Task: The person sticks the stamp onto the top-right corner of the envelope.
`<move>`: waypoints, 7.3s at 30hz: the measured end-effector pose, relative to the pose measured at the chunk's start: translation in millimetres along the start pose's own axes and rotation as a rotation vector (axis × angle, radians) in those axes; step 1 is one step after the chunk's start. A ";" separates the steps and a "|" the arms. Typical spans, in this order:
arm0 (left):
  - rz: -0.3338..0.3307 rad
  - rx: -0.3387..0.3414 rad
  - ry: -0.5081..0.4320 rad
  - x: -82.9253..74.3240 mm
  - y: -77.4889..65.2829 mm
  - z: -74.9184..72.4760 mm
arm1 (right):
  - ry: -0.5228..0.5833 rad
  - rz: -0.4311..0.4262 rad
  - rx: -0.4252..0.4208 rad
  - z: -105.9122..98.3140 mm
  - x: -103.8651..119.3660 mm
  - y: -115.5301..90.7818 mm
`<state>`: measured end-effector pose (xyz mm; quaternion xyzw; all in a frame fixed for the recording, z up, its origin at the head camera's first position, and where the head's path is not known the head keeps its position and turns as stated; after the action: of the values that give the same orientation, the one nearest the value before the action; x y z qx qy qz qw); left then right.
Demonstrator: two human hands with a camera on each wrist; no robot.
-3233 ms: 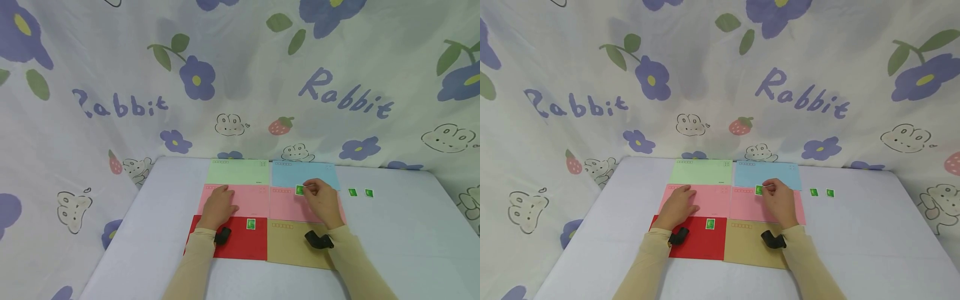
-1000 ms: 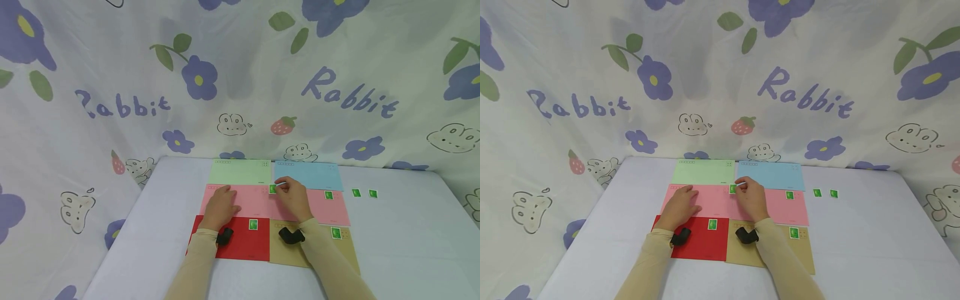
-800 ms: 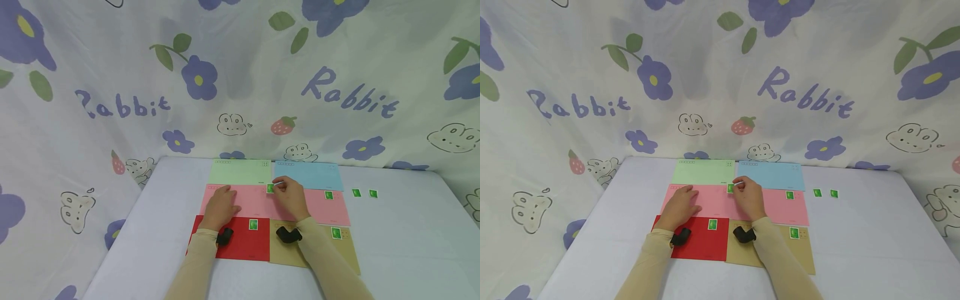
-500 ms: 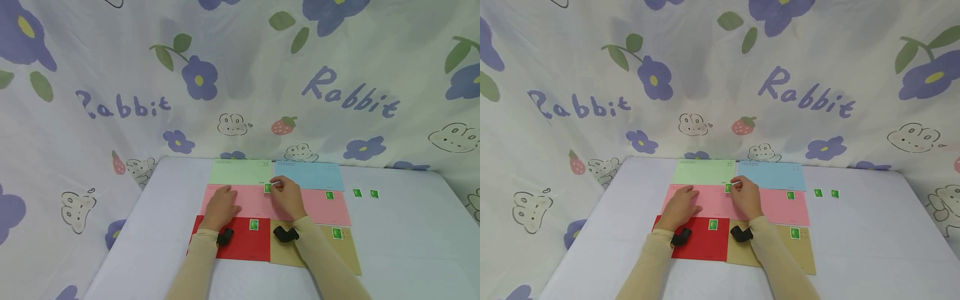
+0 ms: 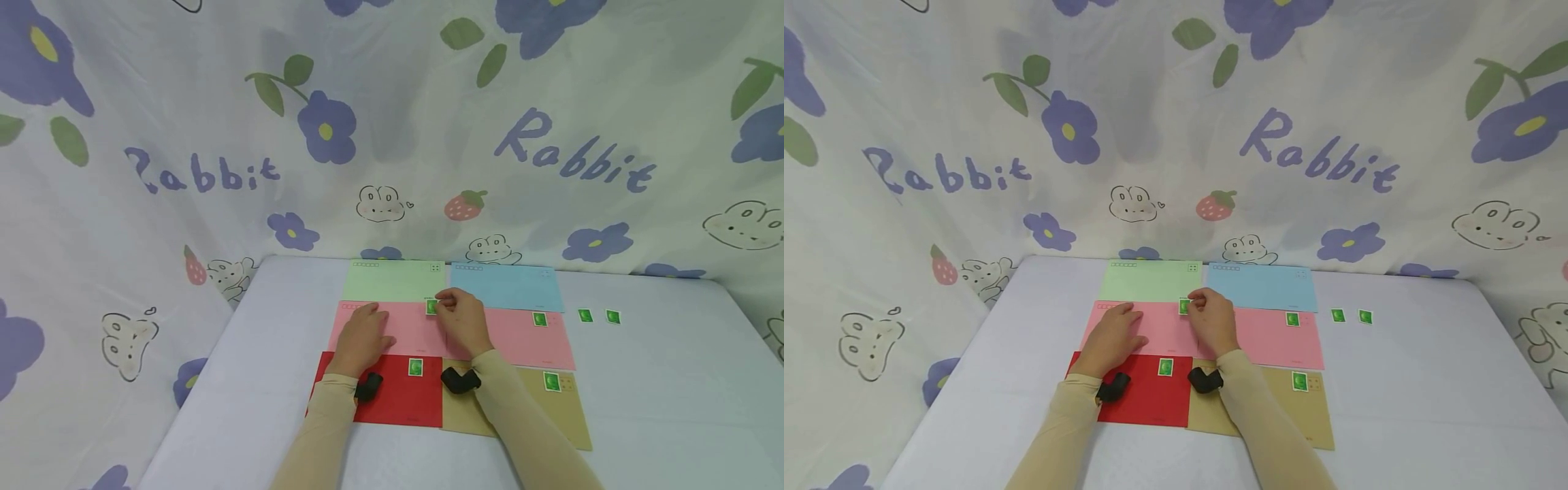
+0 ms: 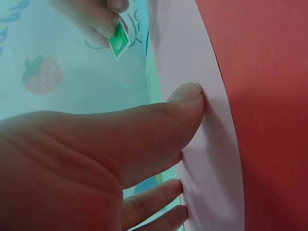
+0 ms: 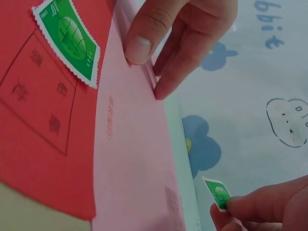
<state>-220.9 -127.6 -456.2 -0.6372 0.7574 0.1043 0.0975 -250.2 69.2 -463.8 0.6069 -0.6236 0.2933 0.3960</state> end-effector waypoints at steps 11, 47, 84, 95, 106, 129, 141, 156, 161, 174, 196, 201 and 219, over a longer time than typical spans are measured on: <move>-0.003 0.007 0.000 -1.3 0.3 -0.1 | 0.009 0.033 0.003 8.6 -0.4 3.2; 0.027 -0.018 0.015 -1.4 -0.3 -1.9 | -0.006 0.025 0.028 22.6 -9.8 7.6; 0.012 -0.003 0.006 -2.5 0.2 -3.1 | -0.139 0.026 0.008 25.4 -8.6 9.5; 0.011 -0.006 -0.011 -2.3 -0.1 -3.3 | -0.164 -0.015 0.013 26.7 -8.8 9.6; 0.017 -0.005 -0.003 -2.5 0.4 -3.4 | -0.188 -0.089 0.060 27.3 -6.4 8.3; 0.017 0.007 0.017 -3.8 1.0 -2.8 | -0.052 -0.024 0.070 19.5 -5.1 7.8; 0.006 0.016 0.014 -2.9 2.0 -4.0 | -0.012 -0.062 0.040 6.1 4.0 7.6; 0.009 -0.010 -0.036 -2.3 2.0 -8.0 | 0.009 -0.107 0.023 -14.3 20.3 3.5; 0.018 -0.021 -0.045 -3.9 1.4 -11.3 | 0.012 -0.132 0.004 -22.2 25.2 3.2; 0.032 -0.066 -0.076 -9.7 -0.4 -16.9 | 0.015 -0.173 -0.031 -46.8 33.2 -0.2; 0.064 -0.088 -0.105 -25.0 -3.7 -24.2 | -0.030 -0.187 -0.105 -94.6 16.5 -1.9; 0.068 -0.081 -0.103 -29.8 -1.7 -25.9 | -0.043 -0.182 -0.128 -107.3 10.2 -1.9; 0.088 -0.069 -0.153 -45.9 11.6 -22.4 | -0.100 -0.177 -0.232 -147.7 -16.5 -4.7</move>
<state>-224.8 -88.6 -421.4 -0.5965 0.7708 0.1831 0.1284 -226.0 202.4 -402.3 0.6235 -0.6162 0.1527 0.4563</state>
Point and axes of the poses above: each hand's wrist, its own y-axis towards the middle knuckle, its own z-axis out of the palm, x = y × z, the point moved 5 cm from there along y, towards the middle knuckle, and after that the axes turned 3 degrees about -x, right-handed, at the moved point
